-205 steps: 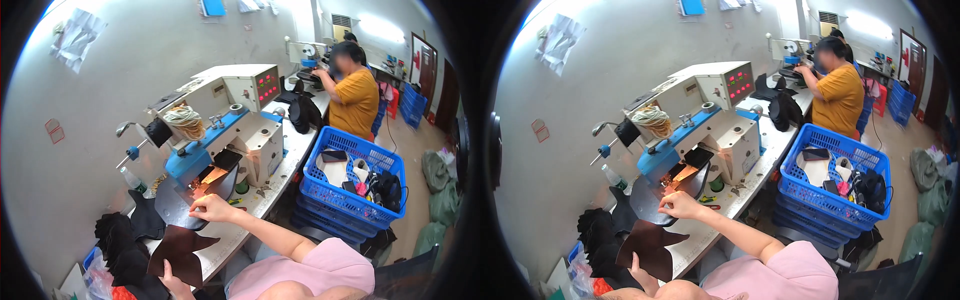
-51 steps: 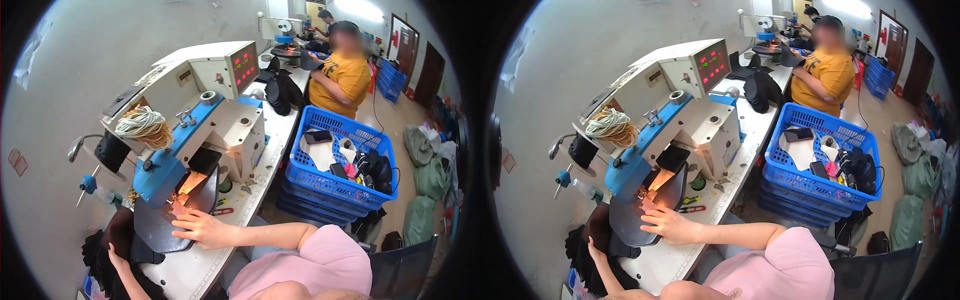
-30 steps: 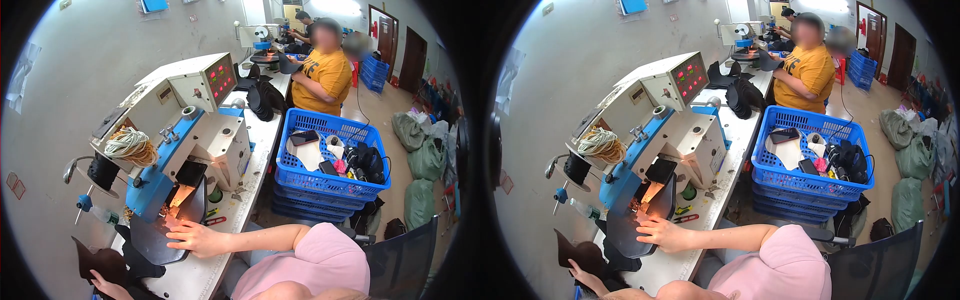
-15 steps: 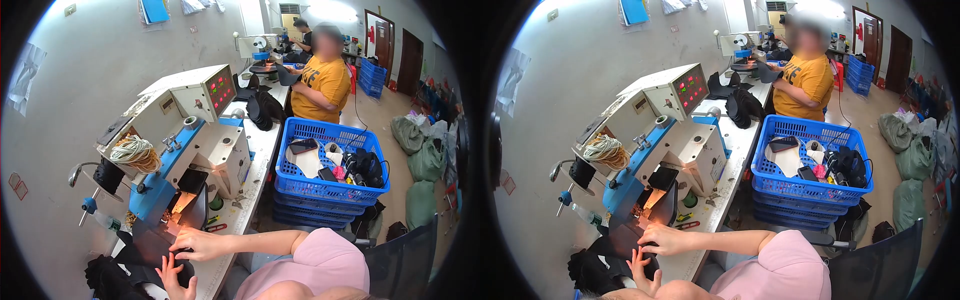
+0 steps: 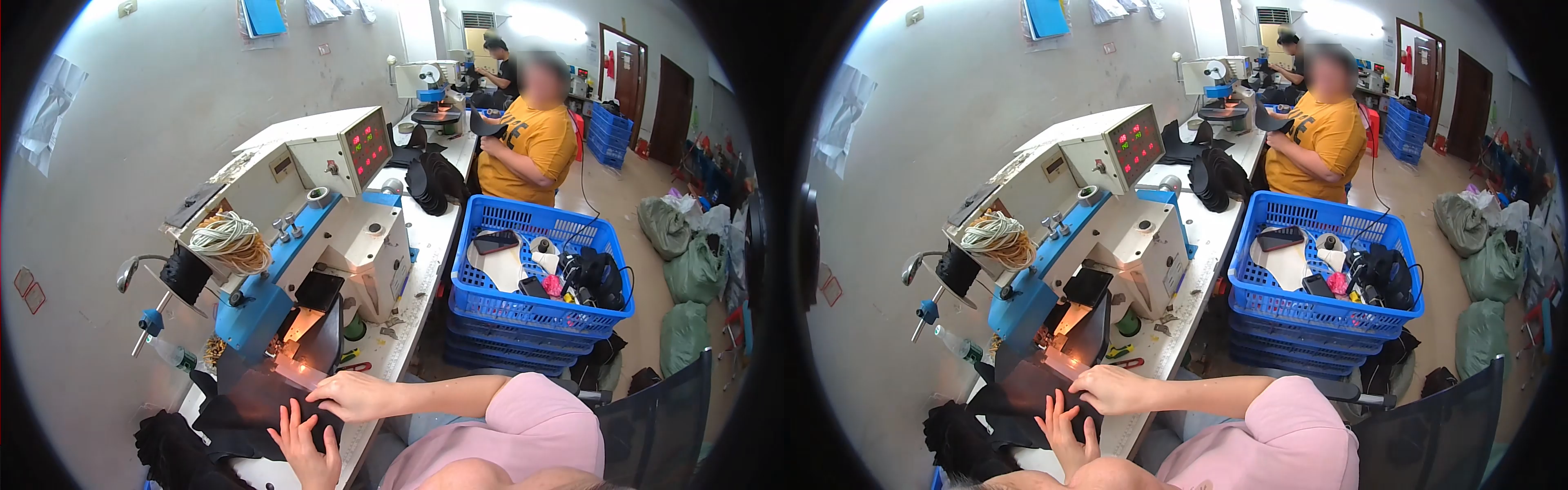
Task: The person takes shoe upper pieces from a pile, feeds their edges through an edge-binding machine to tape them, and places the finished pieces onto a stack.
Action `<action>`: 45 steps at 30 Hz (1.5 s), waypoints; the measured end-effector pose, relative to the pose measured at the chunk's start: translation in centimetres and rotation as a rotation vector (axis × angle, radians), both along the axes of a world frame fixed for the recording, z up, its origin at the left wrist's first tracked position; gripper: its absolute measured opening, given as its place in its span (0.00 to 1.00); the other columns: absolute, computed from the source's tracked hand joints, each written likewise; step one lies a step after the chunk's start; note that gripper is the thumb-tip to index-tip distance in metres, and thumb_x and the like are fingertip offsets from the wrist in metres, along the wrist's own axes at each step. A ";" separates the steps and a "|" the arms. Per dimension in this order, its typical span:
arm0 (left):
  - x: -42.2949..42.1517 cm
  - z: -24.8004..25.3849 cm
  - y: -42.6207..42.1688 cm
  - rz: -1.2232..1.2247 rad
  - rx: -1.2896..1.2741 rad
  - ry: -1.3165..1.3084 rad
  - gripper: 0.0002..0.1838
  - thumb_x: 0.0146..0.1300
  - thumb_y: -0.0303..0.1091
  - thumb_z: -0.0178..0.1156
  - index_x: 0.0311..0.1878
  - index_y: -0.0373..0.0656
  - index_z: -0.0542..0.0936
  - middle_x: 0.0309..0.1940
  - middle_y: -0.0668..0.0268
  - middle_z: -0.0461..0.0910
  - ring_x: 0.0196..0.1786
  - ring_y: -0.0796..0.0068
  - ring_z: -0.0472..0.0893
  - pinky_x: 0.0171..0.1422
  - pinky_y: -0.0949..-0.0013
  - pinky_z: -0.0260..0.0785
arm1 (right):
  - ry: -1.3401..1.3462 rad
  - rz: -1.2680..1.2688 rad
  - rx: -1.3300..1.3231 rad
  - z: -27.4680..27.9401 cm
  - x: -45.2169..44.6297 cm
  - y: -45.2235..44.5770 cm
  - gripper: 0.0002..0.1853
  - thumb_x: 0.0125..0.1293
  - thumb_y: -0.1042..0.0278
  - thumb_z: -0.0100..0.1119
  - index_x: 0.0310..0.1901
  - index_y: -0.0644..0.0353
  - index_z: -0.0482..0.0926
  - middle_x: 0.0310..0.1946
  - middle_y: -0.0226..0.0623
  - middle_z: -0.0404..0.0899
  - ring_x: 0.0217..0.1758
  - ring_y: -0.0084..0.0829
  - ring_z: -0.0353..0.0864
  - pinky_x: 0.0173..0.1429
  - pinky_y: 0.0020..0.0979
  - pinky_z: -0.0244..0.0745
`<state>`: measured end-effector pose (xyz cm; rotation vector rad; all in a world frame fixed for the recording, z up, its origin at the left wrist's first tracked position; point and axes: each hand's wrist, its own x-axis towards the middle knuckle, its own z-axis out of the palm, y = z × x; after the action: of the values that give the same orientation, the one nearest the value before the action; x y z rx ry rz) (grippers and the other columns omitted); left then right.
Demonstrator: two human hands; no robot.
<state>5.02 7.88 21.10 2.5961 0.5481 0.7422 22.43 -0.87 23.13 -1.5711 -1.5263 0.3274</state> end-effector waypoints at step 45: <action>2.9 2.4 -0.3 0.232 0.089 0.183 0.27 0.64 0.42 0.56 0.65 0.44 0.74 0.70 0.53 0.64 0.72 0.58 0.63 0.76 0.39 0.30 | -0.213 -0.156 -0.212 3.5 2.0 1.4 0.24 0.57 0.77 0.65 0.57 0.69 0.77 0.33 0.44 0.77 0.40 0.43 0.75 0.48 0.38 0.70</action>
<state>7.93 7.54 23.49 2.7309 0.9025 0.6136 24.39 0.49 26.63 -1.9321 -1.5572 0.2460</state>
